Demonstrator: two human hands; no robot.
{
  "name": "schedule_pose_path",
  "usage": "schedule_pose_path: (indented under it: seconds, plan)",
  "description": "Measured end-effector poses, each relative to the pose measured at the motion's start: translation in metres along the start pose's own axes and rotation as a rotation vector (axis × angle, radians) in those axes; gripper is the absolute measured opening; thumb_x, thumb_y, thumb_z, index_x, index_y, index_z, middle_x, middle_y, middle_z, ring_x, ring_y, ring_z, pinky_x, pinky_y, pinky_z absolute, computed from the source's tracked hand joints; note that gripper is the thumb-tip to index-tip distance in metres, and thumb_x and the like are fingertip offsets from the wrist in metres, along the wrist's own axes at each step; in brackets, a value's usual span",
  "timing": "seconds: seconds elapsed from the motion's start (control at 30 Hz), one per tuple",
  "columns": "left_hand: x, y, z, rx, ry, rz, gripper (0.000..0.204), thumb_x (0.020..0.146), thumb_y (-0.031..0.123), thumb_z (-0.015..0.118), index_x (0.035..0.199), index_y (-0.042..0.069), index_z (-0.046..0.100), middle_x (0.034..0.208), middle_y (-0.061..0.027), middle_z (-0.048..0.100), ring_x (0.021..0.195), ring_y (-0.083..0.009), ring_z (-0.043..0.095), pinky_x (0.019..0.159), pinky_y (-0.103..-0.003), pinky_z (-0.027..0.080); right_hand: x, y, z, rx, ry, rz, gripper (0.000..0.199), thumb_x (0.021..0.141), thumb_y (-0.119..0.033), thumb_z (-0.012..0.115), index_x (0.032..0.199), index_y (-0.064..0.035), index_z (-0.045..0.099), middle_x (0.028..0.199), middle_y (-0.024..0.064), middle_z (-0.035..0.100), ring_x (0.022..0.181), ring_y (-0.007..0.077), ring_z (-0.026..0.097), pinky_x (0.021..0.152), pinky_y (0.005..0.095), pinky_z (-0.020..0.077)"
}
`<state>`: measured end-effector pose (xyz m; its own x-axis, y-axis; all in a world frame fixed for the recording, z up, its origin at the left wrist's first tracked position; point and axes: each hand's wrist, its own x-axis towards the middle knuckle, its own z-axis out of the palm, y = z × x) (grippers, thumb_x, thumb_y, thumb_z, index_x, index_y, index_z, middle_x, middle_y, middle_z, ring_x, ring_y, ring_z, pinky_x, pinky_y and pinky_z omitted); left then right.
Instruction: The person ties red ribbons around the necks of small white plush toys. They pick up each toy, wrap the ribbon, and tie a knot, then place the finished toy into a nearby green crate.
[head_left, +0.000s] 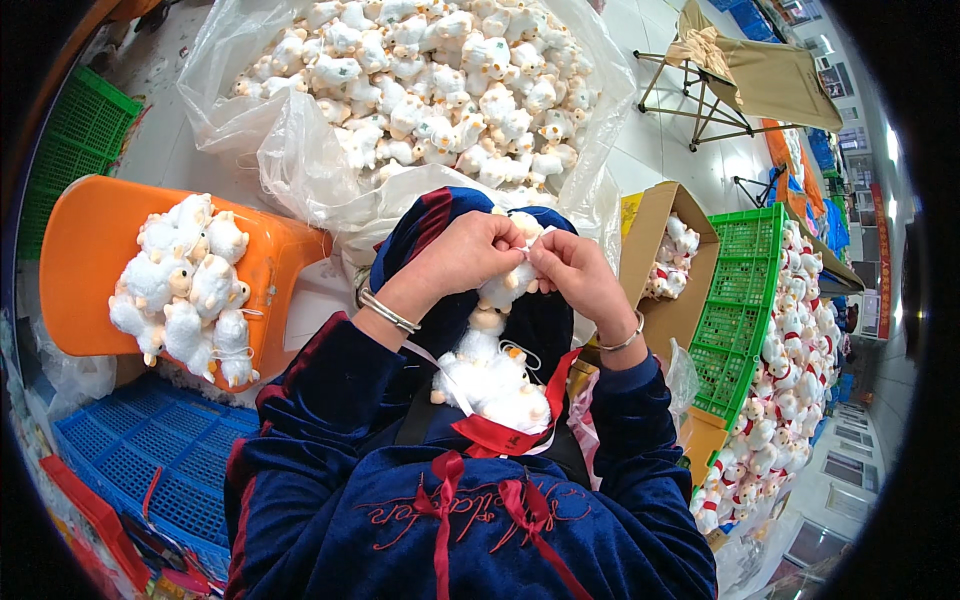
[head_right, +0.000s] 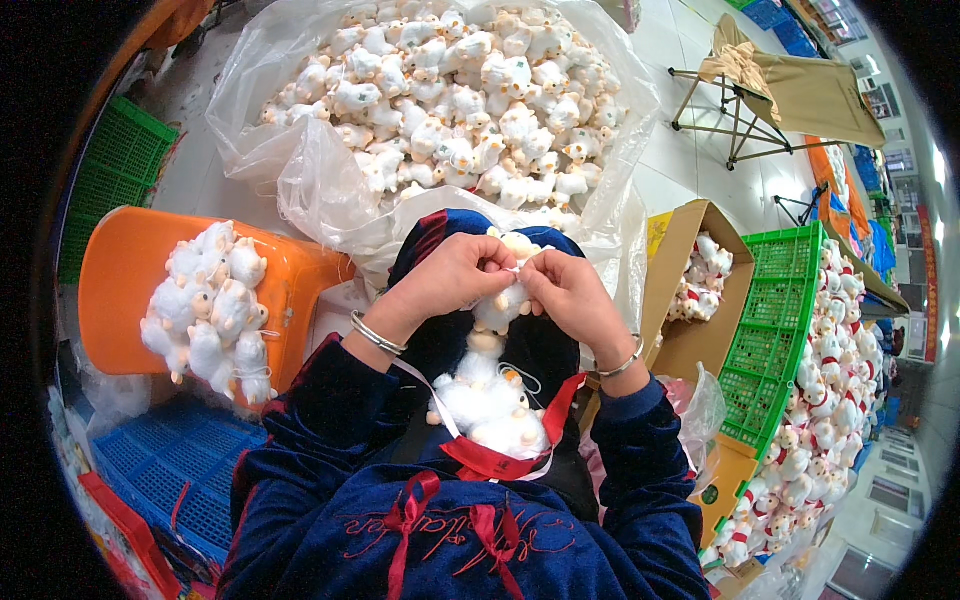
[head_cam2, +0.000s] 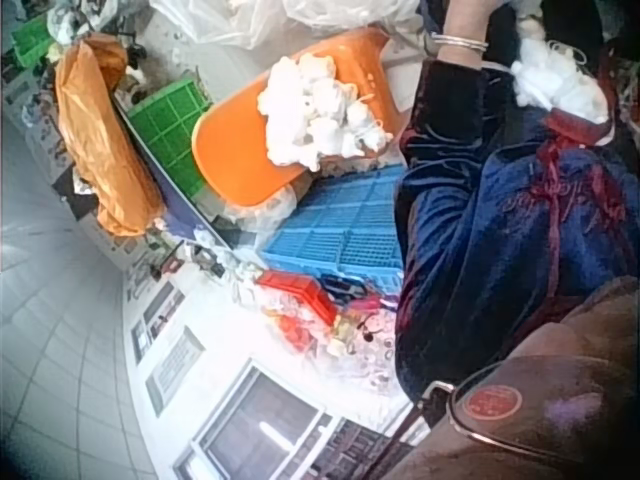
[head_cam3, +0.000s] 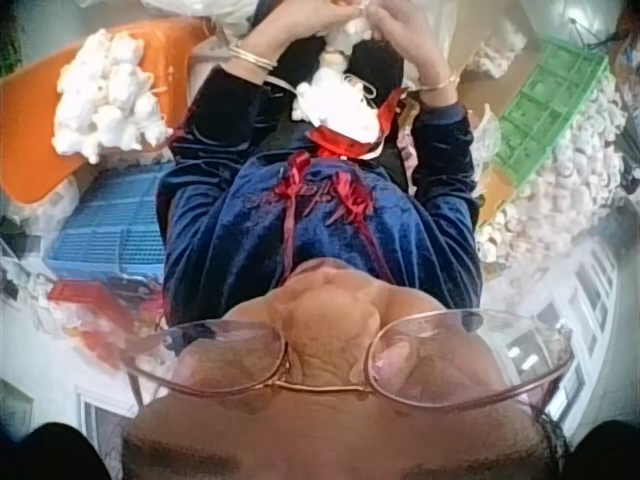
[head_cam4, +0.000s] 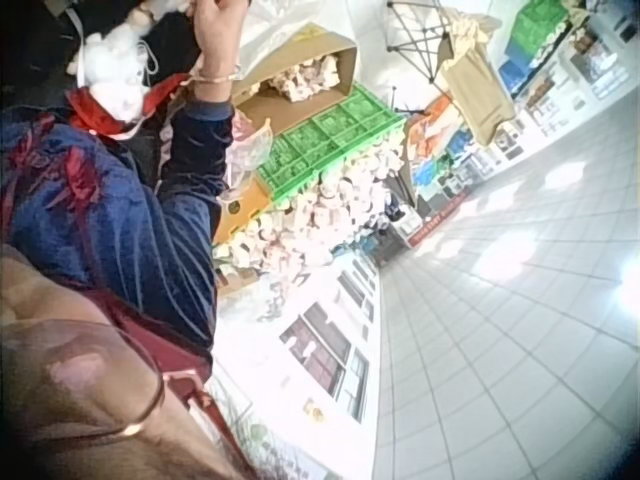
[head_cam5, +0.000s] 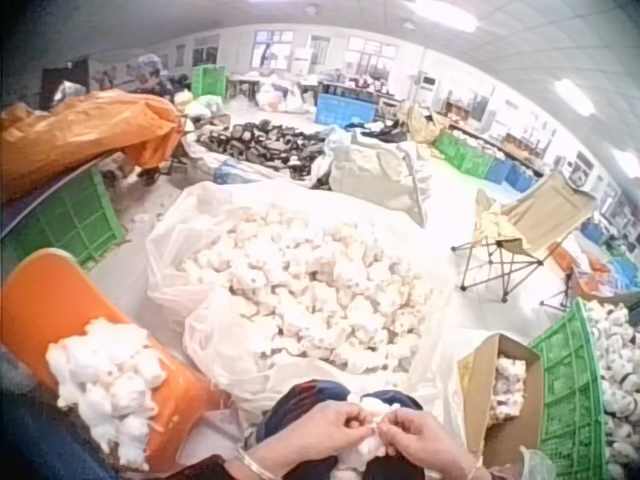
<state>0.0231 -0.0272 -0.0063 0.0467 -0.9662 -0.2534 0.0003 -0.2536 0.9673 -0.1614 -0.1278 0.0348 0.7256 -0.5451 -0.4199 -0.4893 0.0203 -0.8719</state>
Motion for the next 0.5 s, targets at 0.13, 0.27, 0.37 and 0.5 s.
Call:
schedule_pose_path:
  seconds: [0.13, 0.27, 0.37, 0.5]
  plan:
    - [0.000, 0.002, 0.000, 0.006, -0.006, -0.005, 0.014, 0.089, 0.014, 0.074, 0.086, 0.001, 0.069, 0.072, 0.0052, 0.060, 0.065, -0.0033, 0.051, 0.058, -0.021, 0.043, 0.003, -0.012, -0.001, -0.065, -0.032, 0.033, 0.018, 0.097, -0.017, 0.073, 0.095, 0.0004, 0.069, 0.078, 0.0008, 0.067, 0.066, 0.0056, 0.062, 0.059, 0.0210, 0.0479]
    - [0.001, -0.002, -0.005, 0.093, -0.015, 0.062, 0.013, 0.089, 0.013, 0.073, 0.087, 0.001, 0.069, 0.075, 0.0036, 0.063, 0.068, -0.0043, 0.054, 0.061, -0.023, 0.046, 0.008, -0.024, -0.004, -0.158, -0.087, 0.063, 0.019, 0.096, -0.017, 0.073, 0.091, 0.0013, 0.070, 0.073, 0.0006, 0.066, 0.065, 0.0052, 0.061, 0.059, 0.0225, 0.0488]
    - [0.001, 0.000, -0.008, 0.039, -0.066, 0.032, 0.012, 0.089, 0.013, 0.072, 0.088, 0.001, 0.070, 0.077, 0.0023, 0.066, 0.071, -0.0050, 0.057, 0.065, -0.024, 0.049, 0.008, -0.018, -0.008, -0.260, -0.090, -0.012, 0.018, 0.094, -0.016, 0.074, 0.092, 0.0013, 0.070, 0.071, 0.0030, 0.067, 0.064, 0.0076, 0.062, 0.060, 0.0260, 0.0501]
    - [0.001, -0.002, -0.008, 0.045, -0.069, 0.045, 0.011, 0.089, 0.012, 0.071, 0.090, 0.001, 0.071, 0.078, 0.0018, 0.067, 0.072, -0.0049, 0.058, 0.066, -0.024, 0.050, 0.004, -0.023, -0.003, -0.494, -0.024, -0.199, 0.012, 0.091, -0.010, 0.073, 0.090, 0.0016, 0.068, 0.074, 0.0052, 0.067, 0.067, 0.0124, 0.064, 0.061, 0.0276, 0.0511]
